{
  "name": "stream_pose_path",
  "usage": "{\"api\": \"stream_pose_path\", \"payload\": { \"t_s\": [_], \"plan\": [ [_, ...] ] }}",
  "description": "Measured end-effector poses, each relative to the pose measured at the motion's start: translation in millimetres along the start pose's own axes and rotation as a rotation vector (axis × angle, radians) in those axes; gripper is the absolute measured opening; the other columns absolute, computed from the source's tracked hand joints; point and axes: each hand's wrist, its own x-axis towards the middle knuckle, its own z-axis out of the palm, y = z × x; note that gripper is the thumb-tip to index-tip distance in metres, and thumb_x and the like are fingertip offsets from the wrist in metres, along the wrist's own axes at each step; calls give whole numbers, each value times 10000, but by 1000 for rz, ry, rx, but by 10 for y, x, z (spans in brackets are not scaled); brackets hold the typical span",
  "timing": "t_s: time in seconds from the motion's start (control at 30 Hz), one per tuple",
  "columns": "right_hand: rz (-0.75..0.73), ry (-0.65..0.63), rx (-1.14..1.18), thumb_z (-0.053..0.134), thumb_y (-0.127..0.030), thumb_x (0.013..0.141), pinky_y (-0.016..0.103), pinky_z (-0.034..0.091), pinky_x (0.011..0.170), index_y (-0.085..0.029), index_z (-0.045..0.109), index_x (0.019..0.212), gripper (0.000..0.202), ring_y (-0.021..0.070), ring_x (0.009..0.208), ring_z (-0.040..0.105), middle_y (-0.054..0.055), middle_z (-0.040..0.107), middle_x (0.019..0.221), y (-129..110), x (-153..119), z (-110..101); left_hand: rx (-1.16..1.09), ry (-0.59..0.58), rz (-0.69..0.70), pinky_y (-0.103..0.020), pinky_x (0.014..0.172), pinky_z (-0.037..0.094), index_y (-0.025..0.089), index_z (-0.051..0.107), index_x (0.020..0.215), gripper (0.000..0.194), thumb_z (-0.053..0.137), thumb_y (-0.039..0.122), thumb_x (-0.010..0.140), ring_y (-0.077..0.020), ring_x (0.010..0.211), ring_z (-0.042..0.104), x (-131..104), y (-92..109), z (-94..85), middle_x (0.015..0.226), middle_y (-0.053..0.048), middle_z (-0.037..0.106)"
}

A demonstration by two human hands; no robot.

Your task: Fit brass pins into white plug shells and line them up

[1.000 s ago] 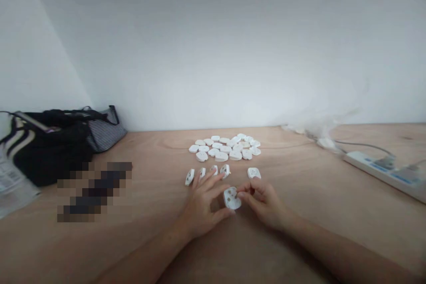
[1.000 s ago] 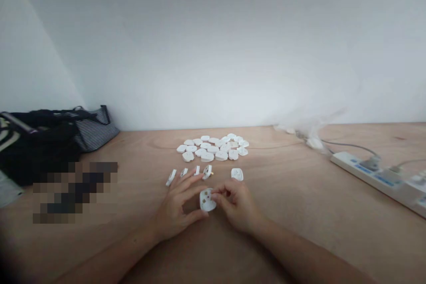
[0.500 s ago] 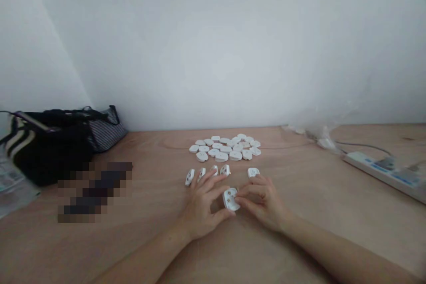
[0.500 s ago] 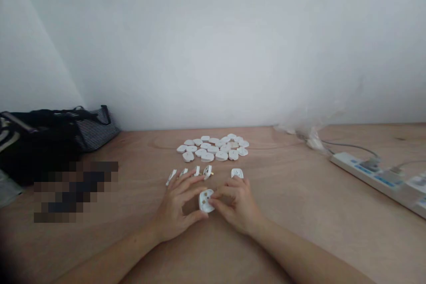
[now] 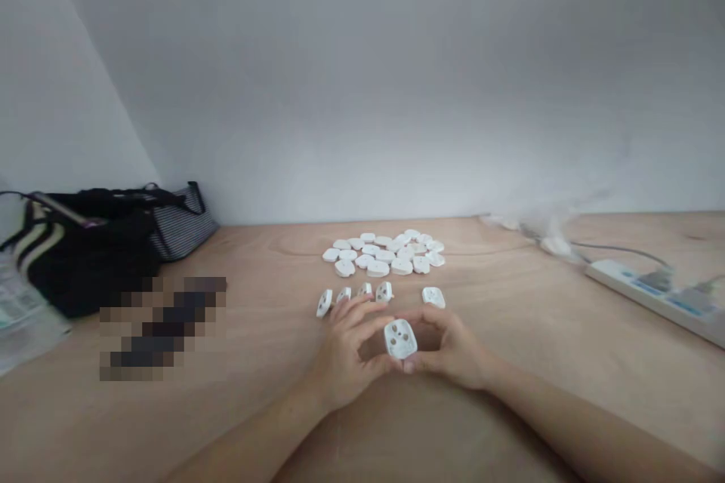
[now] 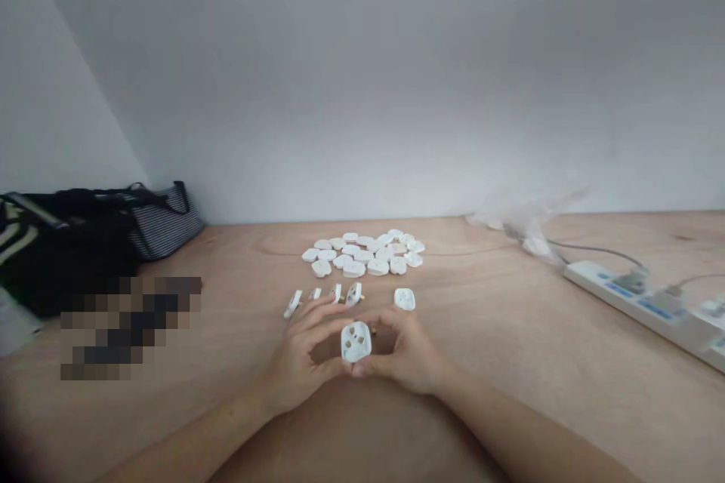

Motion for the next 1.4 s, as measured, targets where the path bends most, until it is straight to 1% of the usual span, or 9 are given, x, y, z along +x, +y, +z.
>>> {"api": "stream_pose_path", "payload": {
  "t_s": [0.13,0.33,0.53,0.7,0.77,0.9,1.1,1.33,1.4],
  "plan": [
    [-14,-26,73,747,-351,643,347,475,792,-205,566,993,420,199,875,610,28,653,946,-41,2,-9,-106,6,-26,-439,994,350,212,579,1134,580,703,515,656,-287,1156,456,-5,-4,11,1191,-99,570],
    [-65,161,-512,678,-352,687,458,332,893,-226,584,973,327,244,922,578,31,656,956,89,151,-217,-228,-231,-15,-404,1005,369,195,526,1218,565,679,425,726,-260,1179,472,-17,19,-5,1271,-110,531],
    [25,197,-733,622,-405,715,453,284,900,-226,594,1008,345,256,959,574,45,679,935,269,478,-304,-237,-385,-18,-440,1041,322,213,511,1253,504,633,351,783,-266,1253,405,-29,44,-41,1341,-100,475],
    [70,141,-767,611,-465,717,444,295,883,-238,596,1017,376,241,899,606,27,698,882,334,608,-209,-242,-402,10,-430,1046,315,205,549,1216,446,621,334,795,-259,1248,413,-17,46,-55,1313,-91,509],
    [86,135,-789,597,-495,723,447,296,885,-240,568,1082,441,252,954,589,46,685,969,333,595,-215,-237,-401,7,-424,1041,322,210,562,1203,431,621,331,794,-260,1242,420,-17,41,-52,1315,-93,507],
    [121,124,-848,564,-540,737,475,268,912,-242,536,1159,517,290,1104,492,90,590,1185,323,467,-387,-245,-397,-6,-378,1014,359,222,622,1131,328,602,295,812,-242,1199,471,-18,25,-44,1295,-87,527],
    [186,32,-916,573,-504,740,503,274,888,-297,606,1099,416,317,1099,469,85,566,1196,350,207,-657,-269,-350,-20,-335,968,399,228,673,1053,250,595,257,817,-226,1114,542,-14,-13,-12,1221,-76,588],
    [85,-89,-842,624,-523,699,438,312,850,-267,639,983,382,274,990,510,69,613,1035,127,85,-474,-248,-315,-5,-346,908,431,255,691,1011,229,619,222,796,-225,1034,568,-3,15,12,1157,-70,604],
    [24,-114,-803,647,-530,677,434,306,851,-284,615,1044,443,271,989,508,64,606,1058,77,68,-408,-225,-294,-3,-349,883,439,255,715,944,183,630,217,786,-223,1002,568,1,35,19,1099,-67,611]
  ]
}}
